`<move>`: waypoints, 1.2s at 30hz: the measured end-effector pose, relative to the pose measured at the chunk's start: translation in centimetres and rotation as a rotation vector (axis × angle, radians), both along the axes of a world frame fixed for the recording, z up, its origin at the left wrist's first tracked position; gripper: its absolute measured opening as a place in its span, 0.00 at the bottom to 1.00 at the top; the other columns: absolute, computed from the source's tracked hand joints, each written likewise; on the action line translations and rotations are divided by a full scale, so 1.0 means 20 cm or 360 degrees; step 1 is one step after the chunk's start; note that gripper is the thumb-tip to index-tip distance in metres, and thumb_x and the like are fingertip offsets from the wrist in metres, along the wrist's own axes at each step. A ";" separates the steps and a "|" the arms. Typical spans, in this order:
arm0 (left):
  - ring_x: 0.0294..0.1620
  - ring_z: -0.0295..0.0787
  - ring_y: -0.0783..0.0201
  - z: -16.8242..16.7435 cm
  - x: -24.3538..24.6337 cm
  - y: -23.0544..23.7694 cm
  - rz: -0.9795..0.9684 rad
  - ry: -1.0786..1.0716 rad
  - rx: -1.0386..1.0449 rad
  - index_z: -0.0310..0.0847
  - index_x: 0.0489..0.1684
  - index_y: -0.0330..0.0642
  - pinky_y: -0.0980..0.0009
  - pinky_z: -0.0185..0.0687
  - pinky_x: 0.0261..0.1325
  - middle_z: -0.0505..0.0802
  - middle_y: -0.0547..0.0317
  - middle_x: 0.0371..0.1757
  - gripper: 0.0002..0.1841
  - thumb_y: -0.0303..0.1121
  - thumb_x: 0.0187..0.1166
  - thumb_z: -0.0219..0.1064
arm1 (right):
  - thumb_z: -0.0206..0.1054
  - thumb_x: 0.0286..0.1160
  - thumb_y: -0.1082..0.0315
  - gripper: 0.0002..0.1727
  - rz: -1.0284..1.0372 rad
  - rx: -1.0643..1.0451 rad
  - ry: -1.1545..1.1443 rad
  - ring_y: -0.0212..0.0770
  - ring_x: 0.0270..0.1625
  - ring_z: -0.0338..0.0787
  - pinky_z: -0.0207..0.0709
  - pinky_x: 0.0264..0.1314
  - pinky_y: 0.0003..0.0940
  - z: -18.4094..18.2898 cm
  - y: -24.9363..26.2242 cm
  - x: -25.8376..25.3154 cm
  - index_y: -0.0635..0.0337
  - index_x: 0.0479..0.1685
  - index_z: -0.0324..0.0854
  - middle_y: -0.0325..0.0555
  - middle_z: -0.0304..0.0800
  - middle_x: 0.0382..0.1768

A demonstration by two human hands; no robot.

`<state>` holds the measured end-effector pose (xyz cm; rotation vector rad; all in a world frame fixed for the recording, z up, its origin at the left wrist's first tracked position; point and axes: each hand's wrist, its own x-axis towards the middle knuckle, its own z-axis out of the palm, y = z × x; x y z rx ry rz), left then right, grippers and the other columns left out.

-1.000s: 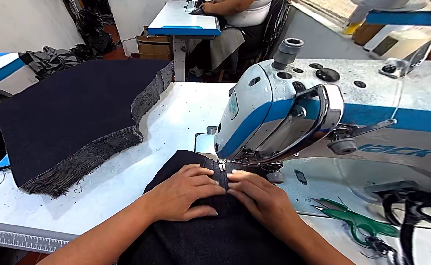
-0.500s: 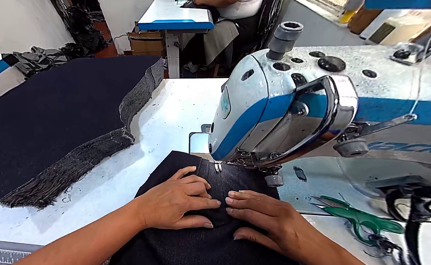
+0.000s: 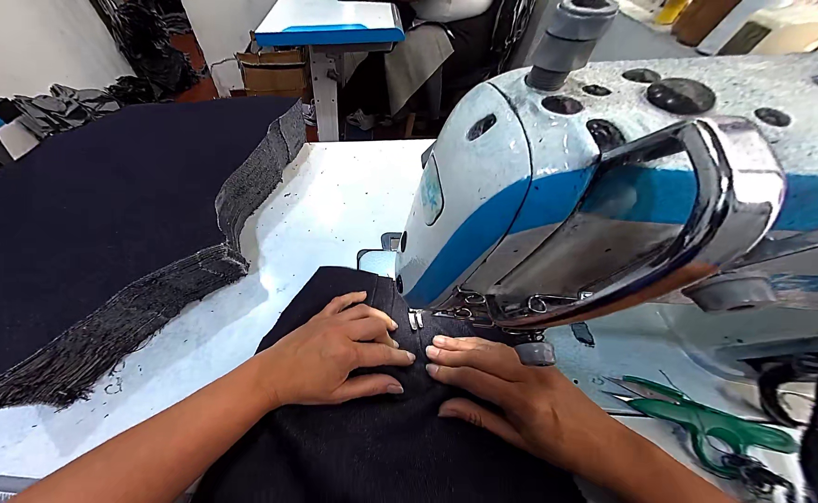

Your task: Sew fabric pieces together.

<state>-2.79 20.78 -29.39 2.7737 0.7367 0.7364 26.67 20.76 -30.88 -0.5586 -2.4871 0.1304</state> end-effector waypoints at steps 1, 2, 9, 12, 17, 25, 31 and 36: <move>0.69 0.85 0.62 0.00 -0.01 0.03 -0.0011 -0.0011 0.0015 0.95 0.55 0.54 0.47 0.64 0.85 0.95 0.65 0.50 0.18 0.50 0.86 0.61 | 0.55 0.89 0.46 0.23 -0.0008 0.0017 -0.0011 0.35 0.74 0.86 0.75 0.77 0.29 0.00 0.02 -0.01 0.49 0.54 0.92 0.39 0.95 0.61; 0.67 0.86 0.62 0.00 -0.02 0.07 -0.0029 -0.0023 0.0030 0.95 0.54 0.53 0.49 0.65 0.84 0.95 0.64 0.50 0.18 0.50 0.85 0.61 | 0.56 0.89 0.46 0.23 -0.0009 0.0021 -0.0017 0.35 0.73 0.86 0.75 0.77 0.29 0.00 0.04 -0.01 0.50 0.54 0.92 0.40 0.94 0.61; 0.67 0.86 0.58 0.01 -0.04 0.18 -0.0094 -0.0023 0.0103 0.95 0.54 0.53 0.48 0.67 0.83 0.94 0.61 0.49 0.18 0.51 0.82 0.64 | 0.58 0.88 0.46 0.23 -0.0015 -0.0029 0.0057 0.39 0.65 0.92 0.83 0.68 0.33 -0.04 0.13 -0.03 0.51 0.52 0.93 0.44 0.96 0.54; 0.72 0.83 0.56 0.00 -0.05 0.16 -0.0033 -0.0057 0.0066 0.93 0.57 0.49 0.48 0.66 0.85 0.93 0.56 0.56 0.21 0.52 0.81 0.65 | 0.58 0.87 0.46 0.23 -0.0025 -0.0020 0.0066 0.39 0.66 0.92 0.83 0.68 0.34 -0.04 0.14 -0.03 0.52 0.53 0.92 0.45 0.96 0.54; 0.68 0.86 0.50 0.00 -0.05 0.20 0.0157 -0.0229 0.0113 0.93 0.50 0.38 0.57 0.78 0.72 0.93 0.46 0.56 0.24 0.52 0.79 0.67 | 0.58 0.85 0.46 0.23 -0.0043 0.0024 0.0017 0.38 0.65 0.92 0.84 0.66 0.34 -0.01 0.16 -0.04 0.52 0.51 0.93 0.42 0.96 0.58; 0.82 0.75 0.43 0.01 0.16 -0.51 0.0309 -0.0002 -0.0347 0.79 0.78 0.44 0.42 0.61 0.87 0.86 0.40 0.70 0.31 0.57 0.86 0.58 | 0.50 0.81 0.28 0.36 0.0036 -0.0067 -0.0037 0.44 0.37 0.80 0.73 0.42 0.38 0.02 -0.26 0.10 0.44 0.65 0.88 0.44 0.81 0.32; 0.80 0.76 0.39 0.00 0.15 -0.52 0.0242 0.0093 -0.0224 0.80 0.77 0.57 0.38 0.63 0.84 0.87 0.37 0.66 0.26 0.56 0.87 0.56 | 0.46 0.85 0.31 0.34 0.0055 0.0137 -0.0153 0.47 0.81 0.79 0.74 0.78 0.40 0.00 -0.27 0.08 0.53 0.48 0.81 0.48 0.87 0.71; 0.83 0.74 0.44 0.02 0.09 -0.31 0.0175 0.0157 -0.0196 0.85 0.73 0.58 0.38 0.57 0.87 0.88 0.46 0.69 0.24 0.54 0.86 0.58 | 0.45 0.84 0.30 0.39 -0.0185 0.0267 -0.0194 0.41 0.71 0.89 0.81 0.70 0.41 0.01 -0.14 0.01 0.55 0.49 0.89 0.43 0.93 0.63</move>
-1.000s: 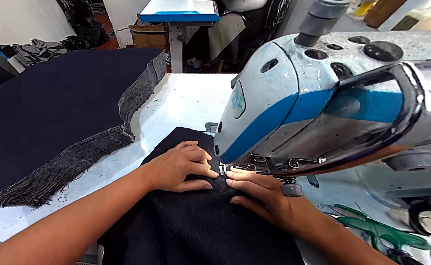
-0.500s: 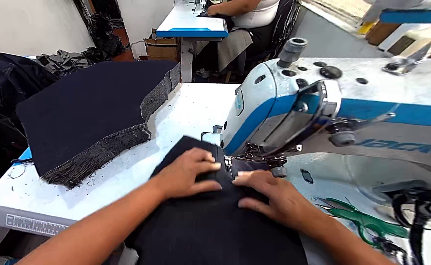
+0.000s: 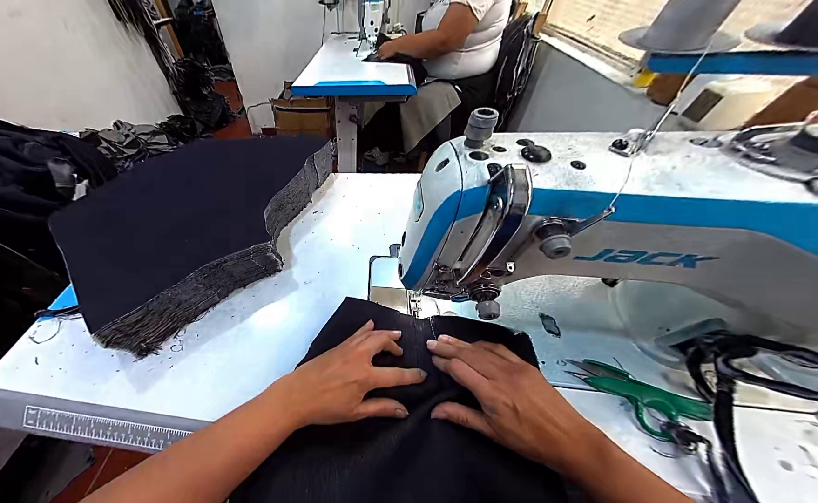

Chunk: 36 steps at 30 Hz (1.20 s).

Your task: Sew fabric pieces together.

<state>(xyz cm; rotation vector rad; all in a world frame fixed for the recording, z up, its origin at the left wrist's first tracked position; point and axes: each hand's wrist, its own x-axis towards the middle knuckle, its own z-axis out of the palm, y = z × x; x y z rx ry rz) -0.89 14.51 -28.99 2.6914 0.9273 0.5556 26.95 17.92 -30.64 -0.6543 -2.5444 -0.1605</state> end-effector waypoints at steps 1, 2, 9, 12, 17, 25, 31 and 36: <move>0.83 0.74 0.44 0.00 -0.01 0.04 -0.0028 -0.0013 0.0018 0.85 0.73 0.57 0.38 0.57 0.87 0.89 0.46 0.69 0.23 0.54 0.86 0.58 | 0.44 0.84 0.30 0.39 -0.0045 0.0012 0.0006 0.41 0.71 0.89 0.81 0.70 0.41 0.00 0.02 -0.01 0.55 0.49 0.90 0.42 0.94 0.62; 0.82 0.74 0.43 -0.01 -0.01 0.07 -0.0051 -0.0028 0.0042 0.86 0.72 0.57 0.38 0.58 0.87 0.89 0.46 0.69 0.23 0.54 0.86 0.58 | 0.44 0.84 0.30 0.39 -0.0075 0.0013 0.0019 0.41 0.70 0.89 0.81 0.70 0.41 -0.01 0.04 -0.02 0.55 0.49 0.90 0.42 0.94 0.62; 0.84 0.73 0.45 -0.01 -0.03 0.15 -0.0112 -0.0027 0.0072 0.86 0.73 0.59 0.39 0.58 0.88 0.89 0.47 0.69 0.25 0.57 0.86 0.57 | 0.48 0.82 0.29 0.39 -0.0026 -0.0073 0.0074 0.41 0.72 0.87 0.78 0.75 0.40 -0.01 0.08 0.00 0.55 0.50 0.89 0.43 0.93 0.64; 0.83 0.73 0.45 -0.02 -0.03 0.15 -0.0112 -0.0038 0.0077 0.85 0.73 0.59 0.39 0.58 0.87 0.89 0.46 0.68 0.25 0.57 0.86 0.56 | 0.46 0.83 0.29 0.39 -0.0056 -0.0070 0.0053 0.40 0.71 0.88 0.77 0.74 0.39 -0.01 0.08 0.00 0.54 0.52 0.90 0.42 0.93 0.64; 0.83 0.74 0.46 -0.02 -0.02 0.14 -0.0081 -0.0045 0.0102 0.85 0.73 0.59 0.42 0.60 0.88 0.89 0.45 0.67 0.25 0.57 0.86 0.56 | 0.47 0.83 0.29 0.39 -0.0038 -0.0088 0.0047 0.42 0.71 0.88 0.78 0.73 0.40 -0.01 0.08 0.00 0.54 0.53 0.89 0.43 0.92 0.65; 0.82 0.75 0.45 -0.01 -0.02 0.15 -0.0083 -0.0048 0.0079 0.86 0.73 0.58 0.41 0.60 0.87 0.89 0.44 0.66 0.25 0.57 0.86 0.57 | 0.48 0.84 0.30 0.38 0.0032 -0.0128 0.0105 0.42 0.74 0.85 0.75 0.76 0.38 -0.03 0.11 0.01 0.55 0.58 0.87 0.45 0.91 0.67; 0.81 0.75 0.46 -0.03 -0.03 0.24 -0.0064 -0.0075 0.0126 0.87 0.71 0.58 0.43 0.61 0.87 0.89 0.45 0.65 0.25 0.57 0.85 0.58 | 0.49 0.83 0.30 0.38 -0.0002 -0.0149 0.0068 0.41 0.71 0.88 0.79 0.74 0.41 -0.01 0.18 0.02 0.53 0.60 0.87 0.45 0.92 0.65; 0.76 0.82 0.51 -0.01 -0.07 0.39 -0.0122 -0.0233 0.0142 0.92 0.56 0.46 0.48 0.67 0.85 0.93 0.51 0.58 0.22 0.52 0.79 0.67 | 0.47 0.79 0.26 0.43 -0.0133 -0.0204 -0.0003 0.45 0.44 0.95 0.86 0.47 0.47 -0.01 0.30 0.02 0.56 0.51 0.92 0.46 0.96 0.38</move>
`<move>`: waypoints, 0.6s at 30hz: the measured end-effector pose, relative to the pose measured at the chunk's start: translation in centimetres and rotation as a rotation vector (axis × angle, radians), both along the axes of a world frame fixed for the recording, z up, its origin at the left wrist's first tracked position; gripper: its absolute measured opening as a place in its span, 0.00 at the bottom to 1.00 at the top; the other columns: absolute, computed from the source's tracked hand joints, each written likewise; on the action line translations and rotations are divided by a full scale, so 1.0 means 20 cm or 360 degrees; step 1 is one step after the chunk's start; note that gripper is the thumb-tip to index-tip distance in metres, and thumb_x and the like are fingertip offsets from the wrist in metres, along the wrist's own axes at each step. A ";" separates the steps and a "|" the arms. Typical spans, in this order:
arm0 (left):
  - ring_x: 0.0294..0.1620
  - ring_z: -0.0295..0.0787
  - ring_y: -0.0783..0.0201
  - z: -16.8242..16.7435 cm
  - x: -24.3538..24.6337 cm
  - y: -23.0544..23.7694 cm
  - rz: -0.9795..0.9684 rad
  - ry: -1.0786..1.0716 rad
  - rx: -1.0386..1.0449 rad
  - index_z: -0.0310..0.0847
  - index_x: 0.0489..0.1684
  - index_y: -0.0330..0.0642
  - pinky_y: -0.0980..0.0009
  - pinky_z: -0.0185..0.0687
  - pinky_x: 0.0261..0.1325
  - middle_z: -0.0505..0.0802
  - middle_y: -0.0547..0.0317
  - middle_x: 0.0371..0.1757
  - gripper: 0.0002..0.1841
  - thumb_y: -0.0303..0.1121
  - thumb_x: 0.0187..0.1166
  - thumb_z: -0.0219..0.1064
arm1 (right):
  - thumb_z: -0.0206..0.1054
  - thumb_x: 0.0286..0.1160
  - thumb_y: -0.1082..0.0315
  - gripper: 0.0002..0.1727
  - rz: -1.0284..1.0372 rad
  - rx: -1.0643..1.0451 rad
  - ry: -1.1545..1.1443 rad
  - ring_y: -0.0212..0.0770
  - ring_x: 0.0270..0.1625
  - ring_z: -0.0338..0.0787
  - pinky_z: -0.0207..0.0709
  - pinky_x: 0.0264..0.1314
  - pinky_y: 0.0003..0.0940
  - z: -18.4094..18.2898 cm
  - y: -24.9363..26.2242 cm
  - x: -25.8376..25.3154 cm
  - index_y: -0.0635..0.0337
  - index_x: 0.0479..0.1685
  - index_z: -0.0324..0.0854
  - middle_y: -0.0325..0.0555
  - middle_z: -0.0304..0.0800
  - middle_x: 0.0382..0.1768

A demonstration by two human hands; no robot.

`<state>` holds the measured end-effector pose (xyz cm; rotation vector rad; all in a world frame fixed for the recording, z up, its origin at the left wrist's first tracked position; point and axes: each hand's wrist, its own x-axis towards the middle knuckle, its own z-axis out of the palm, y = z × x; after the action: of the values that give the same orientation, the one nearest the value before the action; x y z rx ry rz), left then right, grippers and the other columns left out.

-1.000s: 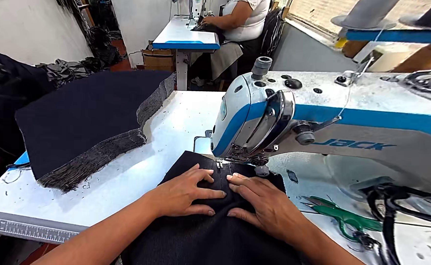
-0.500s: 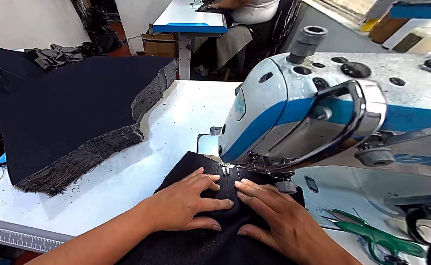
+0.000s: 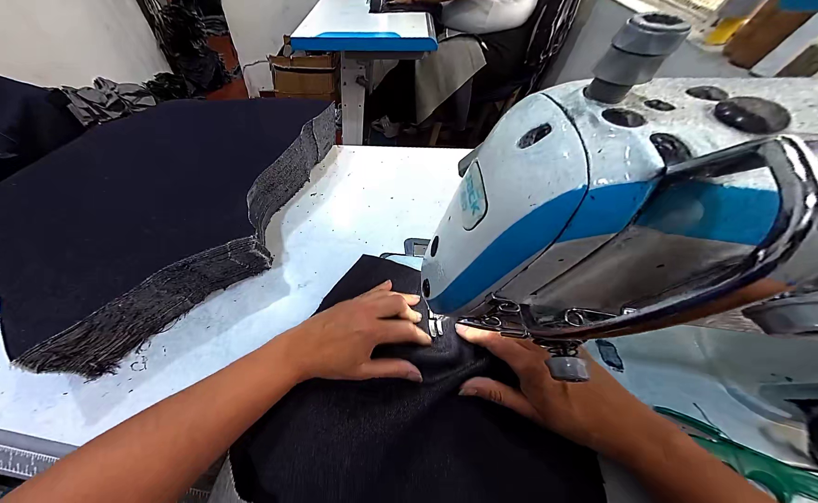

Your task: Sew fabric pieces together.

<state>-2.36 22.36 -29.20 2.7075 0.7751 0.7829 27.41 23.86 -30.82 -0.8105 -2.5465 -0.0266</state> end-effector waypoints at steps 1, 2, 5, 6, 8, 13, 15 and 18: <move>0.74 0.84 0.52 0.00 -0.01 0.03 0.0001 -0.0046 0.0023 0.91 0.51 0.41 0.50 0.70 0.84 0.94 0.51 0.56 0.21 0.51 0.78 0.69 | 0.46 0.78 0.25 0.44 -0.0052 -0.0025 -0.0058 0.46 0.40 0.96 0.86 0.41 0.49 0.00 0.02 0.00 0.57 0.47 0.93 0.46 0.95 0.33; 0.72 0.86 0.53 0.00 -0.02 0.06 0.0001 -0.0080 0.0047 0.90 0.47 0.38 0.53 0.71 0.83 0.95 0.51 0.54 0.21 0.50 0.77 0.70 | 0.45 0.76 0.24 0.46 -0.0118 -0.0049 -0.0126 0.48 0.37 0.96 0.86 0.38 0.50 0.00 0.03 0.00 0.59 0.43 0.93 0.48 0.94 0.30; 0.71 0.87 0.54 0.00 -0.03 0.10 0.0011 -0.0096 0.0094 0.90 0.44 0.37 0.57 0.71 0.82 0.95 0.51 0.53 0.19 0.48 0.76 0.71 | 0.44 0.75 0.22 0.48 -0.0215 -0.0056 -0.0228 0.53 0.37 0.96 0.86 0.34 0.54 0.01 0.05 0.01 0.61 0.37 0.91 0.51 0.92 0.29; 0.70 0.87 0.55 0.00 -0.03 0.09 0.0028 -0.0085 0.0116 0.90 0.44 0.38 0.57 0.72 0.81 0.95 0.52 0.53 0.19 0.48 0.76 0.71 | 0.44 0.75 0.22 0.48 -0.0215 -0.0049 -0.0235 0.53 0.38 0.96 0.86 0.34 0.54 0.01 0.04 0.00 0.61 0.37 0.91 0.51 0.92 0.30; 0.73 0.85 0.53 0.00 -0.03 0.08 0.0060 -0.0040 0.0140 0.89 0.49 0.36 0.57 0.71 0.83 0.94 0.49 0.57 0.22 0.49 0.78 0.69 | 0.44 0.76 0.23 0.48 -0.0192 -0.0020 -0.0224 0.53 0.37 0.95 0.86 0.35 0.53 0.00 0.05 0.01 0.62 0.35 0.91 0.52 0.92 0.29; 0.77 0.81 0.49 0.00 -0.02 0.10 0.0175 0.0050 0.0166 0.89 0.56 0.36 0.50 0.65 0.85 0.92 0.48 0.65 0.28 0.56 0.79 0.66 | 0.47 0.77 0.26 0.47 -0.0119 -0.0123 -0.0166 0.58 0.51 0.94 0.83 0.56 0.57 0.02 0.08 0.00 0.66 0.43 0.91 0.58 0.94 0.42; 0.77 0.81 0.48 -0.01 -0.01 0.06 0.0229 0.0029 0.0143 0.90 0.58 0.37 0.47 0.65 0.84 0.91 0.47 0.66 0.28 0.56 0.79 0.66 | 0.50 0.78 0.28 0.45 -0.0050 -0.0104 -0.0066 0.57 0.58 0.93 0.81 0.65 0.57 0.02 0.07 0.00 0.66 0.51 0.90 0.57 0.95 0.49; 0.76 0.79 0.47 -0.01 0.05 -0.15 0.0398 0.0053 0.0001 0.89 0.66 0.43 0.43 0.64 0.84 0.88 0.46 0.68 0.31 0.58 0.76 0.68 | 0.51 0.76 0.25 0.45 0.0085 -0.0205 0.0007 0.51 0.70 0.88 0.77 0.74 0.56 0.06 -0.06 0.00 0.58 0.64 0.86 0.48 0.91 0.65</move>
<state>-1.40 19.30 -29.46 2.6620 1.1376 0.7898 27.44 22.72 -29.56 -0.7890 -2.5854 0.1575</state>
